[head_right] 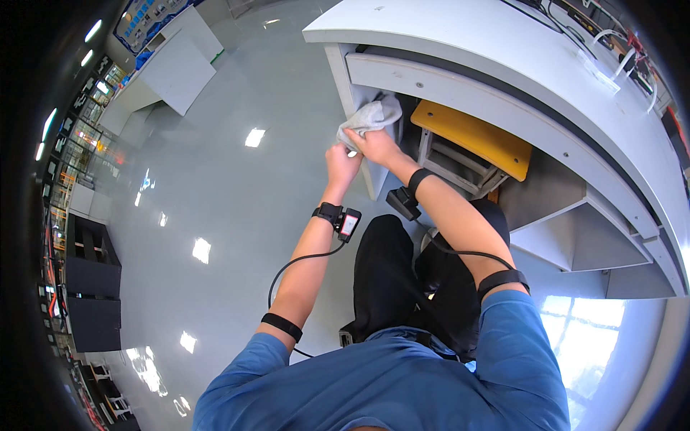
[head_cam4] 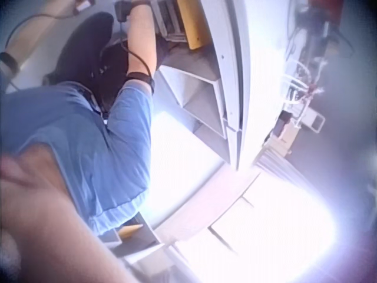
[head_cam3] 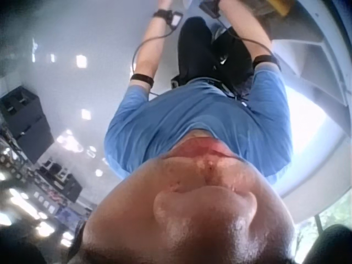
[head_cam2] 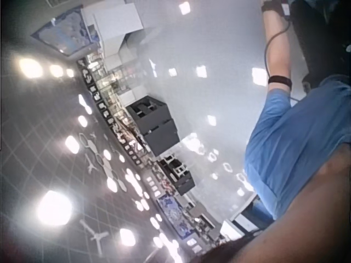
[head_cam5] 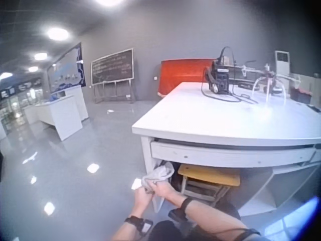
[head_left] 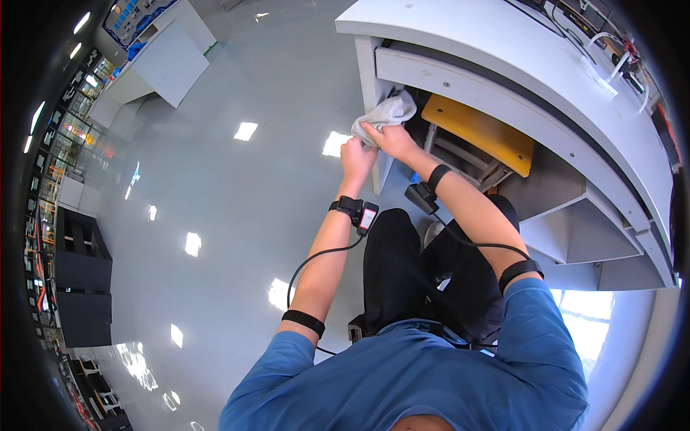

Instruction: The person is cleaning a desk, a stool, and various technical equipment using a cloth.

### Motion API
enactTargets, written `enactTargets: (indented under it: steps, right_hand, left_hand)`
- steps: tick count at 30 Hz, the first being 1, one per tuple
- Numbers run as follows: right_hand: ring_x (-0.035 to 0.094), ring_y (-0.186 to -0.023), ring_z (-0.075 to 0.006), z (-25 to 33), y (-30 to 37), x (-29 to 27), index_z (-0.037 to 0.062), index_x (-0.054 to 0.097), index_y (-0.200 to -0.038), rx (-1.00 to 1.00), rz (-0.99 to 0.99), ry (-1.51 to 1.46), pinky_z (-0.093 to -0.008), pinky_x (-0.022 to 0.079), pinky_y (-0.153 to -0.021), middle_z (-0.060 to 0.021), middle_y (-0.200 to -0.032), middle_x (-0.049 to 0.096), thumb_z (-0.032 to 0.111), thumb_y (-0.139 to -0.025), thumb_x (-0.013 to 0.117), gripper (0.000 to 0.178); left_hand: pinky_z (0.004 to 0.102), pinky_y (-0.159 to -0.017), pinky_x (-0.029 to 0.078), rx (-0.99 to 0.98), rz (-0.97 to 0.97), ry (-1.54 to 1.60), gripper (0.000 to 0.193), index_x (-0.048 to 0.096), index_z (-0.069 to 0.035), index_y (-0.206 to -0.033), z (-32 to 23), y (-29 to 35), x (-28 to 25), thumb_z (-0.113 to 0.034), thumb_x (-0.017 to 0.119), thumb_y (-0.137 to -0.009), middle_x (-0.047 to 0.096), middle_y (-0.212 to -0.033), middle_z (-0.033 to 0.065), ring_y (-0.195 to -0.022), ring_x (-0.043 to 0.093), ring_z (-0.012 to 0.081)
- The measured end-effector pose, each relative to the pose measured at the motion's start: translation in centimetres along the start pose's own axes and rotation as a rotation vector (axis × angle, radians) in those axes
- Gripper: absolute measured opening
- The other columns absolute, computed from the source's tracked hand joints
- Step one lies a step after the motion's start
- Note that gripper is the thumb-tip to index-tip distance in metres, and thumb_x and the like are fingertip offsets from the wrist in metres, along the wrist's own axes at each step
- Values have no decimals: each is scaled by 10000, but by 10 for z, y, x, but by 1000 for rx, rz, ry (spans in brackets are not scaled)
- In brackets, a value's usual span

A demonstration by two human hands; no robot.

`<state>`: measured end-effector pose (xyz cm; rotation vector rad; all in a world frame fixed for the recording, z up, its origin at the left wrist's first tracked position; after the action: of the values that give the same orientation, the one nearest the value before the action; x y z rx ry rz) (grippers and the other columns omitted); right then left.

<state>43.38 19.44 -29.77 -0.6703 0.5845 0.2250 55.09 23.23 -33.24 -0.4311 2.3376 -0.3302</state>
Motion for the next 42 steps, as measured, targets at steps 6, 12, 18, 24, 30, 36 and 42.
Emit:
enactTargets:
  steps: [6,12,18,24,30,36,42]
  right_hand:
    - [599,-996,-276,3,-10,-14,1,621,-1094,42,18,-127,-363,446,-897,-173,-1059,643,295,-907,613,349]
    - [595,-1043,-340,31,-24,-39,28,615,-1123,74,128,-278,-388,451,-915,-193,-1117,636,331,-891,603,382]
    - [567,-1133,-290,-29,24,13,24,578,-1211,230,211,-53,-373,418,-977,-185,-1191,611,339,-912,596,435]
    - [571,-1102,-291,-24,14,4,-2,594,-1162,194,165,-213,-369,421,-969,-178,-1156,622,315,-901,622,411]
    - [598,-1042,-226,6,-12,-30,-7,603,-1153,152,157,-265,-341,440,-926,-150,-1120,649,289,-908,608,384]
    - [562,-1131,-292,-12,8,-7,12,548,-1243,258,245,-121,-362,418,-976,-168,-1223,602,357,-897,614,493]
    - [563,-1131,-258,-15,-3,-29,20,556,-1230,169,272,-204,-353,416,-977,-159,-1215,603,315,-911,604,437]
  left_hand:
    - [398,-776,536,-31,25,120,262,683,63,-930,-9,7,-2,-80,696,-711,678,-891,258,-859,681,369]
    - [357,-741,532,-22,-60,430,331,617,58,-1088,32,15,18,6,565,-764,695,-999,206,-894,695,246]
    - [271,-787,465,-161,123,633,469,595,10,-1157,38,30,21,100,415,-733,684,-987,111,-911,632,178]
    - [282,-913,409,-228,144,916,558,491,-6,-1281,29,34,20,110,396,-744,606,-1216,133,-1096,560,184]
    - [304,-931,395,-379,204,793,667,286,-39,-1416,26,41,7,91,404,-772,527,-1349,174,-1147,515,209]
    - [315,-953,381,-376,210,820,679,232,-61,-1430,30,42,15,82,408,-791,512,-1352,206,-1177,496,232]
    - [308,-955,389,-302,224,833,636,269,-66,-1396,31,39,23,97,381,-792,536,-1320,210,-1168,516,211]
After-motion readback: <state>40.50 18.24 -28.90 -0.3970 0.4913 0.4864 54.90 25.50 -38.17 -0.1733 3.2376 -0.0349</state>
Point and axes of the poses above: each hand's wrist, its own y-axis away from the middle knuckle, its own x-axis out of the palm, z = x × y, the point moved 2 cm from there along -y, towards the middle knuckle
